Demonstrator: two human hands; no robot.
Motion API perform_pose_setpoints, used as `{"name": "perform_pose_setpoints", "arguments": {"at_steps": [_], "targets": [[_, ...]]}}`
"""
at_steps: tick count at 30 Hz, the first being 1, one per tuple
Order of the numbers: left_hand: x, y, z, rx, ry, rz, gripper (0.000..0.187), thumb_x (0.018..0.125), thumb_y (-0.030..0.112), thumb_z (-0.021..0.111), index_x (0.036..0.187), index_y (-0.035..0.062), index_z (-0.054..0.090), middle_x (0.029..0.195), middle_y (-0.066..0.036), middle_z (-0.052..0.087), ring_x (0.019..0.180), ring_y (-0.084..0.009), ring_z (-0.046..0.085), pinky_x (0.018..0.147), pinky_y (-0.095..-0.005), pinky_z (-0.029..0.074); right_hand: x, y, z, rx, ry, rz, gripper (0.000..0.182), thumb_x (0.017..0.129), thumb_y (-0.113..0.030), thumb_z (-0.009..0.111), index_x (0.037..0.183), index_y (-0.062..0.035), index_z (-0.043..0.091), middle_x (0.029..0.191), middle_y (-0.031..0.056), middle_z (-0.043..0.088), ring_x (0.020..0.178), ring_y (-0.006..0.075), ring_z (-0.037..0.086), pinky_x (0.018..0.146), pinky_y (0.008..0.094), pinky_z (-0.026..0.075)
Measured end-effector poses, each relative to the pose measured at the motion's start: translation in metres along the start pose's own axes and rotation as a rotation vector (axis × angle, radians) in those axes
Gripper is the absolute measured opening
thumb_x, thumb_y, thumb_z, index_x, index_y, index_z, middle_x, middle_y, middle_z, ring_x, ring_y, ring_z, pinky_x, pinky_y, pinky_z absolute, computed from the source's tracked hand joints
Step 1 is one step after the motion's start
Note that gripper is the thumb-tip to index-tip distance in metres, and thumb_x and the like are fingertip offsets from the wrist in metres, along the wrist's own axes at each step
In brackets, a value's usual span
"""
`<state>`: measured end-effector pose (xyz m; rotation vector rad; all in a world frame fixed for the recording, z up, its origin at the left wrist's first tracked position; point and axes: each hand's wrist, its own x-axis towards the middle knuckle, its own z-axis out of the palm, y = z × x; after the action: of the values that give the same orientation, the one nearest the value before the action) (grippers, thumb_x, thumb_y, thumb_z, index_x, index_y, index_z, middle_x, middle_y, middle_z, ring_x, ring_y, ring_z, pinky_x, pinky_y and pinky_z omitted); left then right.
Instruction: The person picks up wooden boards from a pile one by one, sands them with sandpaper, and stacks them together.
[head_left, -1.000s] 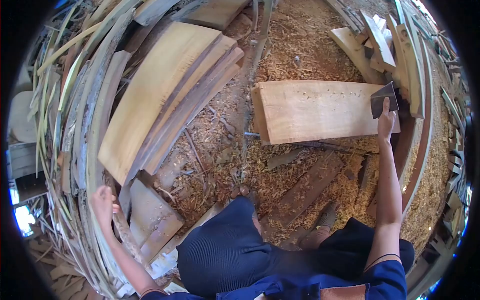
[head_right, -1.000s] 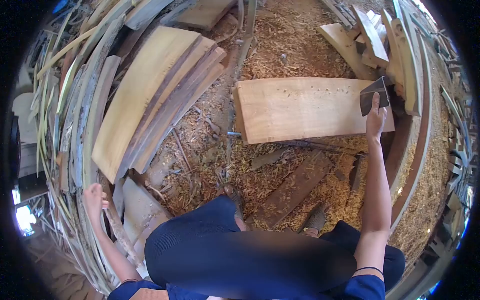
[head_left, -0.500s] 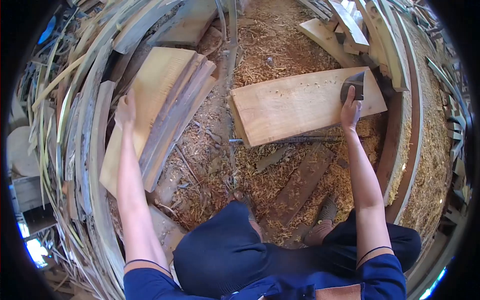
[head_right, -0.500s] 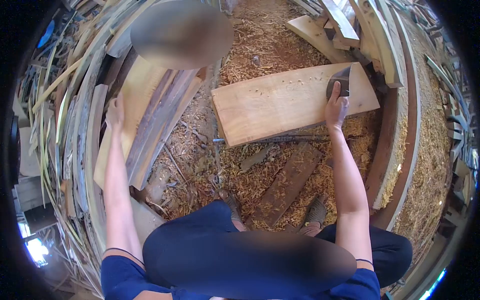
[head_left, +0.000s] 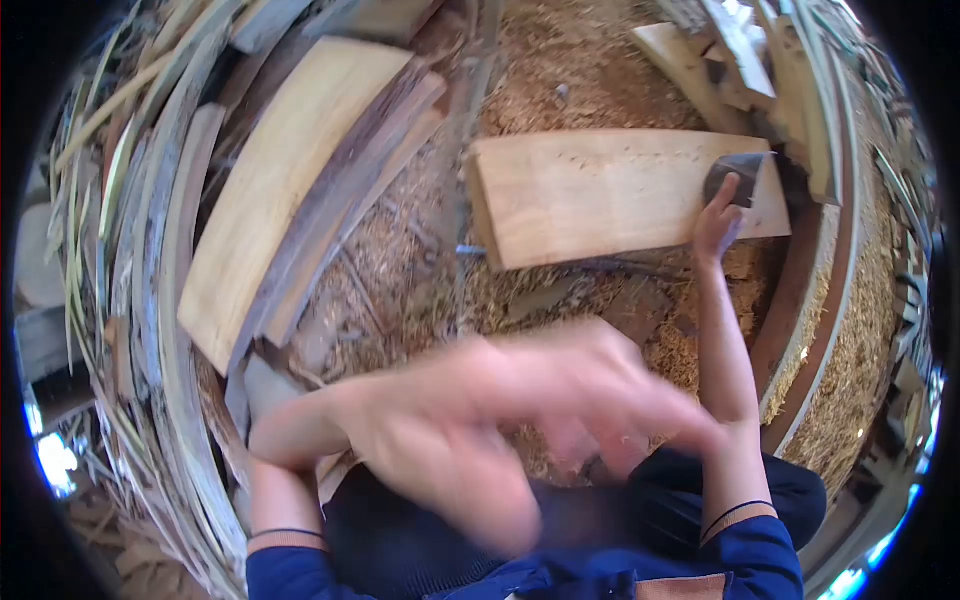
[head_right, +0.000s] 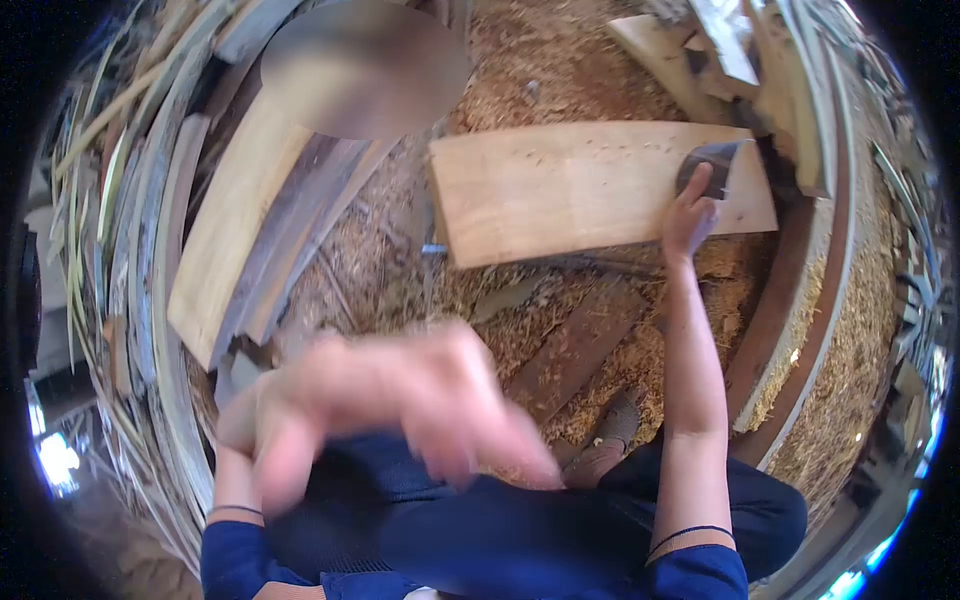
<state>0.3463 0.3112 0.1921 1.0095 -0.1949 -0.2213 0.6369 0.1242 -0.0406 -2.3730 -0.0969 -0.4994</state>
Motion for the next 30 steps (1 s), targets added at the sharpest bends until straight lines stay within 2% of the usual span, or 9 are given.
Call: {"name": "perform_pose_setpoints", "arguments": {"at_steps": [2,5,10,13,22,25,27,28,30], "targets": [[0.009,-0.004,0.036,-0.262,-0.164,0.126,0.034,0.084,0.035,0.059,0.103,0.0065,0.06,0.096,-0.007,0.057,0.077,-0.0119,0.051,0.069,-0.0259,0.044,0.0,-0.005,-0.001,0.046,-0.012,-0.032,0.07,0.094,-0.05,0.036,0.081,0.0121,0.064,0.079,0.0309,0.062,0.08,0.0431,0.061,0.07,0.0477,0.046],[0.018,-0.011,0.056,-0.434,-0.173,0.243,0.026,0.082,0.03,0.061,0.096,0.0085,0.06,0.09,-0.003,0.055,0.071,-0.0096,0.048,0.065,-0.0241,0.041,0.002,0.014,0.008,-0.059,0.022,0.044,0.072,0.093,-0.053,0.035,0.079,0.0102,0.065,0.078,0.0301,0.062,0.08,0.0433,0.061,0.07,0.0489,0.046],[0.025,-0.018,0.038,-0.477,-0.067,0.297,0.013,0.077,0.021,0.064,0.084,0.0118,0.058,0.079,0.002,0.051,0.062,-0.0056,0.042,0.058,-0.021,0.037,0.003,0.002,0.009,0.071,0.155,-0.029,0.07,0.093,-0.052,0.036,0.078,0.0107,0.064,0.078,0.0262,0.064,0.08,0.0415,0.062,0.069,0.0477,0.048],[0.017,-0.016,0.026,-0.47,0.035,0.401,0.009,0.075,0.016,0.065,0.077,0.0138,0.057,0.073,0.006,0.049,0.056,-0.0033,0.039,0.054,-0.0192,0.034,0.003,0.01,0.005,0.029,0.047,-0.034,0.067,0.094,-0.05,0.037,0.077,0.0089,0.064,0.074,0.0246,0.064,0.074,0.0413,0.062,0.065,0.0462,0.047],[-0.008,0.041,0.04,-0.263,0.382,0.749,0.027,0.067,0.003,0.07,0.056,0.0166,0.05,0.053,0.012,0.039,0.039,0.0026,0.026,0.042,-0.0143,0.025,-0.003,0.008,0.004,0.167,0.115,-0.129,0.046,0.095,-0.035,0.045,0.08,0.0052,0.063,0.076,0.0239,0.062,0.069,0.0394,0.06,0.06,0.0439,0.045],[-0.003,0.06,0.033,0.34,0.098,0.549,0.031,0.07,0.001,0.067,0.053,0.0146,0.045,0.045,0.012,0.029,0.038,0.0023,0.028,0.041,-0.0147,0.025,-0.003,0.009,-0.002,0.181,0.055,-0.093,0.044,0.094,-0.034,0.045,0.084,0.0049,0.063,0.081,0.0233,0.062,0.074,0.0393,0.06,0.064,0.044,0.045],[0.016,0.041,0.036,0.21,0.059,0.877,0.029,0.07,-0.003,0.057,0.051,0.0123,0.042,0.046,0.013,0.031,0.035,-0.0007,0.024,0.038,-0.0149,0.023,0.002,0.006,-0.001,0.17,0.003,-0.073,0.042,0.094,-0.033,0.045,0.087,0.0046,0.062,0.084,0.0228,0.062,0.077,0.0393,0.06,0.067,0.0443,0.045],[0.007,0.035,0.029,0.236,0.043,0.884,0.029,0.07,-0.003,0.057,0.051,0.0123,0.042,0.046,0.013,0.031,0.035,-0.0007,0.024,0.038,-0.0149,0.023,0.005,0.007,-0.002,0.213,-0.064,0.019,0.04,0.095,-0.032,0.045,0.093,0.0042,0.061,0.088,0.0231,0.062,0.081,0.0383,0.06,0.07,0.0444,0.044],[-0.035,0.019,0.007,1.18,0.421,0.295,0.025,0.076,0.004,0.059,0.054,0.0091,0.047,0.051,0.001,0.043,0.04,-0.0093,0.04,0.041,-0.0217,0.036,0.007,0.005,-0.006,0.375,-0.135,0.069,0.034,0.094,-0.022,0.046,0.117,0.0021,0.053,0.107,0.0231,0.059,0.1,0.0358,0.057,0.084,0.0425,0.044]]}}
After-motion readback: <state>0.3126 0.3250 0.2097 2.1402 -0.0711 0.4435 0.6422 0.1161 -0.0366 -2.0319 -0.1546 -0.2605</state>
